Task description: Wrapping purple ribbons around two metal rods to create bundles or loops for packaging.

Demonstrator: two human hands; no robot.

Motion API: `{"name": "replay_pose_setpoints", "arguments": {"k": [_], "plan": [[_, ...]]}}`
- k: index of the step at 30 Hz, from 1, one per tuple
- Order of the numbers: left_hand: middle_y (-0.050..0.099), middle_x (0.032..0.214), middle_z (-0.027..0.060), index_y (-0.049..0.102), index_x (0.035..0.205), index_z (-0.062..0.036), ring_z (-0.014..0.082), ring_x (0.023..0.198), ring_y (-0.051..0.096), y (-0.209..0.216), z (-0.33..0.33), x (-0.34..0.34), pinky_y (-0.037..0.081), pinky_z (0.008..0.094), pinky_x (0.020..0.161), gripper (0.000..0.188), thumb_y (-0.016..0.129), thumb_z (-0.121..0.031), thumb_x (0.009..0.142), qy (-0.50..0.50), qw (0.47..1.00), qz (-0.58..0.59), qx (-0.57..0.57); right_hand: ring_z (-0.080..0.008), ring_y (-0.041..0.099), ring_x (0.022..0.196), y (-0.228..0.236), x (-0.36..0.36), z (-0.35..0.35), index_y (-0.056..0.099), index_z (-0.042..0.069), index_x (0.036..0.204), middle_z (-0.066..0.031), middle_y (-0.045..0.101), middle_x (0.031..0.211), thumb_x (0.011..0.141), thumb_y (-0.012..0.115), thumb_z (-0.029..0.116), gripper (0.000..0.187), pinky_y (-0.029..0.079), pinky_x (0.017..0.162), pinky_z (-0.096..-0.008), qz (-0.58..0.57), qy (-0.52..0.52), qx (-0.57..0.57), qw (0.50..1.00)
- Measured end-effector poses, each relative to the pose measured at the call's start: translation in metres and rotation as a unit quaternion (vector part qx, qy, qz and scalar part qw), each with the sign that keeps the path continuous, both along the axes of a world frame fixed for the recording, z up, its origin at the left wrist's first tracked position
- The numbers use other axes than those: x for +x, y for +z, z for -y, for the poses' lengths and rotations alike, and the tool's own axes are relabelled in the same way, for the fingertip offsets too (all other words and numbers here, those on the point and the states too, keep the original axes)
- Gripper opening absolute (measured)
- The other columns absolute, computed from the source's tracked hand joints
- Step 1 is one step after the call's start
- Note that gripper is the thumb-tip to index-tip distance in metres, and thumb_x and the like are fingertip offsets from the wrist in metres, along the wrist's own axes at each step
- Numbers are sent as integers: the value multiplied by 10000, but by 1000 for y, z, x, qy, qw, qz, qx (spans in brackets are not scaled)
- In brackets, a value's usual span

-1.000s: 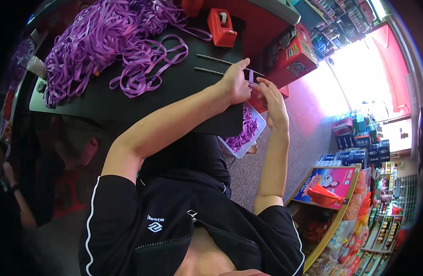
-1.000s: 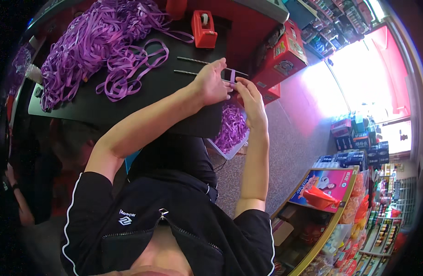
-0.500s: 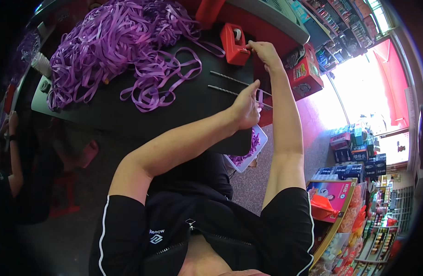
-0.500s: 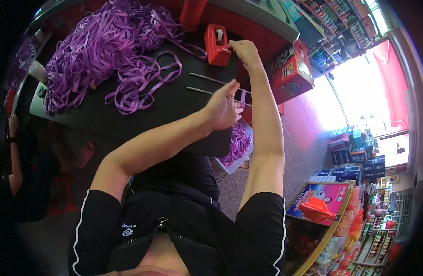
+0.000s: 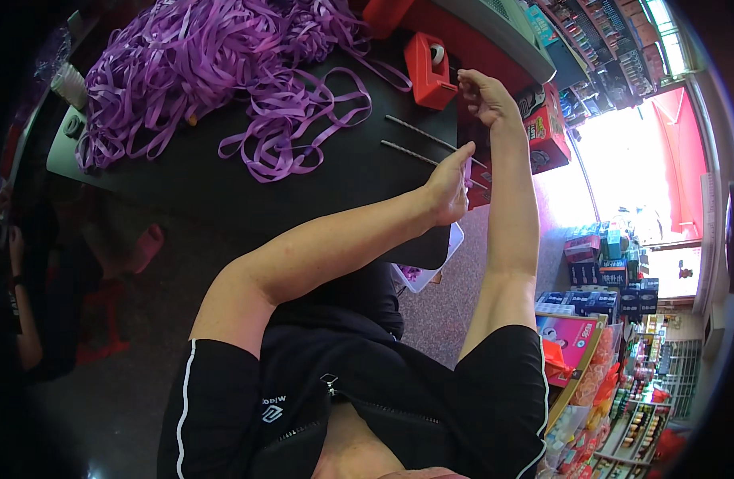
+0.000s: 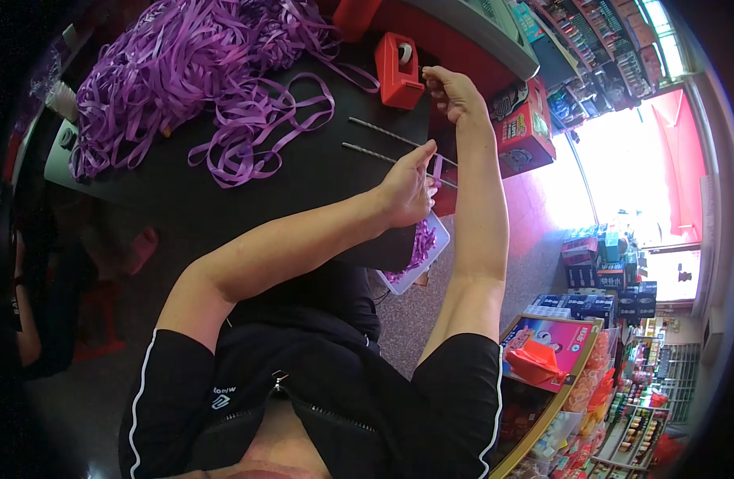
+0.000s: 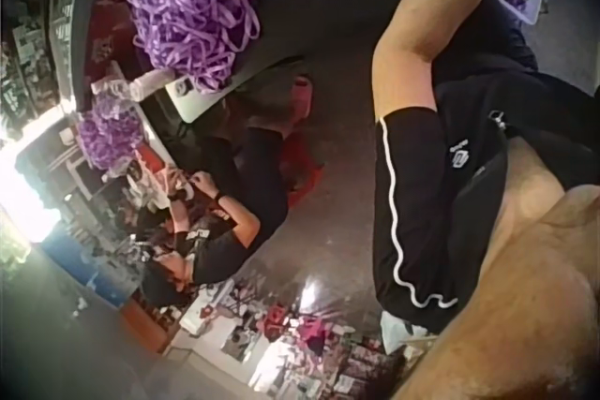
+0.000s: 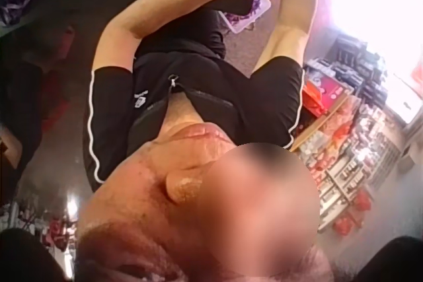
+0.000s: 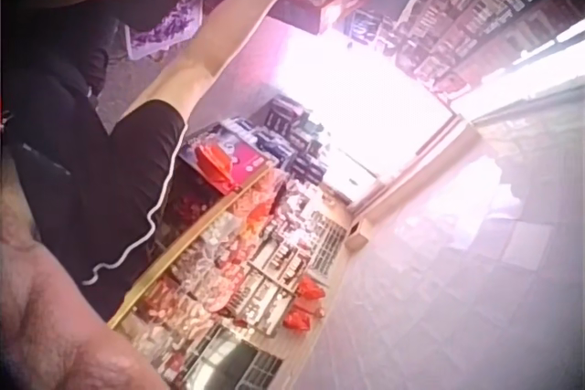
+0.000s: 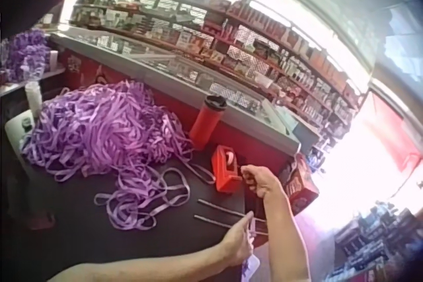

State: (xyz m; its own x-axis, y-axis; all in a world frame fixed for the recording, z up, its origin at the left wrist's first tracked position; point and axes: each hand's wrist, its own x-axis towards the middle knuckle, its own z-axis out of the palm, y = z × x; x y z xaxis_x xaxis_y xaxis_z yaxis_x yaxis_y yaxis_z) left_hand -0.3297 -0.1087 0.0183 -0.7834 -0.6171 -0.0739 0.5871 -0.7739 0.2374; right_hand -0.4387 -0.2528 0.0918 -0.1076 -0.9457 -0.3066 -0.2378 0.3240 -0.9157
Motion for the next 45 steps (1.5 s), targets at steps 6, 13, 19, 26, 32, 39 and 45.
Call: {"name": "replay_pose_setpoints", "arguments": {"k": [6,13,19,26,32,39,45], "plan": [[-170,1504,242,-81,1477,-298,319,1398,-205,7,-4,3,-162,449,1085,909,476,-626,838,-5,1000,5,-2,-31,359,479,-16,-7,-24,627,182,722,108,495,591,781,696,302,150,222,470,-228,29,-8,4,1000],[64,1501,196,132,1473,-359,305,1382,52,9,-5,9,-115,456,1092,734,468,-587,861,-8,1000,-26,-1,-32,343,452,-35,0,-34,616,162,714,86,466,560,790,687,267,148,186,428,-223,84,-18,-10,996],[437,1233,87,345,1369,-302,199,1111,440,17,-8,14,313,409,981,525,456,-518,904,18,1000,-6,-16,-26,355,463,-43,4,-31,609,168,702,88,480,583,774,695,269,151,213,433,-211,73,-39,-24,996],[514,1150,62,351,1361,-215,188,1001,528,15,-7,11,396,383,910,462,394,-442,961,31,998,-61,13,-31,353,457,-53,10,-28,606,168,680,83,492,588,750,683,280,153,216,434,-212,40,-82,-51,995],[494,1236,64,324,1385,-220,210,1113,504,14,-7,8,371,395,973,464,376,-421,969,42,995,-84,45,-32,339,454,-60,11,-25,617,154,692,73,490,593,732,659,276,135,206,417,-225,32,-72,-90,993],[289,1438,145,367,1348,-279,293,1357,219,12,-3,8,134,454,1115,476,440,-473,920,28,999,-16,31,-18,399,505,-44,-19,-70,633,78,815,41,568,701,862,641,230,160,293,452,-198,85,52,-78,992],[-98,1464,357,344,1370,-245,418,1397,-122,-4,3,-3,-72,466,1118,551,533,-433,888,44,996,31,66,-55,546,809,1,-41,-139,648,14,935,9,618,849,900,624,186,177,434,745,-212,-72,167,-152,971]]}}
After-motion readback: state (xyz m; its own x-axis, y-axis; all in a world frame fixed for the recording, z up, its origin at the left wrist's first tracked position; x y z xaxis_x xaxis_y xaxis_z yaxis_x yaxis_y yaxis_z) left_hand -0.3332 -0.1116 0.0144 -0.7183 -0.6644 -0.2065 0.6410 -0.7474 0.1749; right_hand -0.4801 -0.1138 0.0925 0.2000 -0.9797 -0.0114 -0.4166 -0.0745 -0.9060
